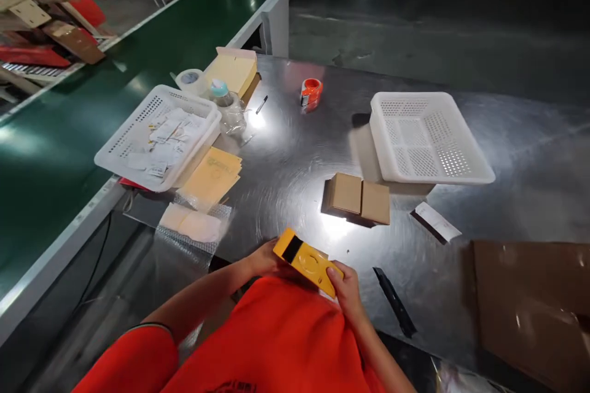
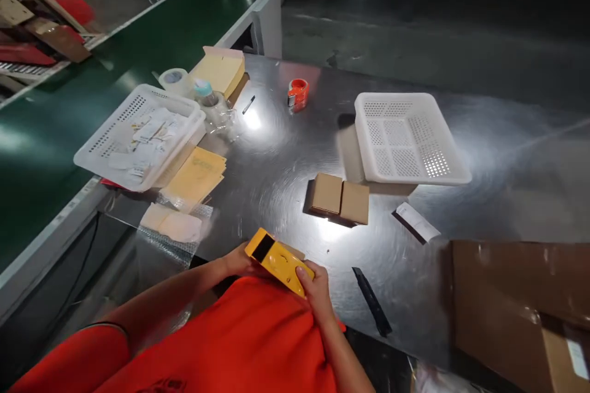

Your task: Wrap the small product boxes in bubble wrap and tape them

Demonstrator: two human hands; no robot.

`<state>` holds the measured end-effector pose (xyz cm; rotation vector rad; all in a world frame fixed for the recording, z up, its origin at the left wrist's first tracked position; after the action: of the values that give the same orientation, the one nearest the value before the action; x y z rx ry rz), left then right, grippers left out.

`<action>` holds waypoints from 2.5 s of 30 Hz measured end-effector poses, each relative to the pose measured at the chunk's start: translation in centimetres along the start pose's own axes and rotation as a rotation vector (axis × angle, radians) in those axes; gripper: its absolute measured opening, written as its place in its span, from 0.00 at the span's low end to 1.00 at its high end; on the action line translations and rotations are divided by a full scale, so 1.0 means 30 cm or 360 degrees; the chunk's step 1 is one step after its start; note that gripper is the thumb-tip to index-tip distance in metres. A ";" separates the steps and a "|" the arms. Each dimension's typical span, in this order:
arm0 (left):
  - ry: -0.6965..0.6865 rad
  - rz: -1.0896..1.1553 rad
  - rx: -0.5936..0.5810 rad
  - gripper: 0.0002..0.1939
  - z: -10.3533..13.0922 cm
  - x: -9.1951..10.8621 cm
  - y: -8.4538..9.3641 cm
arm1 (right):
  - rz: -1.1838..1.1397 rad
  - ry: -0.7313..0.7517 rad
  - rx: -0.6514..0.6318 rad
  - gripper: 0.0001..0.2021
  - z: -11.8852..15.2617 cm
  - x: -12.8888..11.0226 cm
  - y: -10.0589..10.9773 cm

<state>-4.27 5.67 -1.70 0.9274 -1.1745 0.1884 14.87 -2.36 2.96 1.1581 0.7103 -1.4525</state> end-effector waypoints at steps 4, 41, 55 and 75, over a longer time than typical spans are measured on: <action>-0.0232 -0.0204 -0.0042 0.24 0.046 -0.010 0.003 | 0.0188 0.0094 -0.0138 0.27 -0.008 -0.003 0.038; 0.1233 0.0312 0.0943 0.09 0.112 -0.110 0.077 | 0.0818 -0.0201 -0.0119 0.29 -0.008 -0.066 0.097; 0.1154 0.0427 0.0867 0.13 0.080 -0.137 -0.106 | 0.0863 -0.0199 0.0058 0.30 -0.001 -0.083 0.099; 0.0563 -0.0095 0.0203 0.51 0.104 -0.106 -0.123 | 0.0902 -0.0119 0.0139 0.31 -0.009 -0.114 0.082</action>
<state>-5.68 2.16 -6.10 0.9930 -0.8143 0.3673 17.06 -1.40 6.44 1.2388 0.2334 -1.0438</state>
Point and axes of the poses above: each hand's wrist, its own z-axis away from the middle knuckle, its own y-axis out of the back of the hand, x = y × z, the point moved 6 cm from there along -z, towards the middle knuckle, and after that the axes turned 4 degrees about x, right-handed, at the moved point
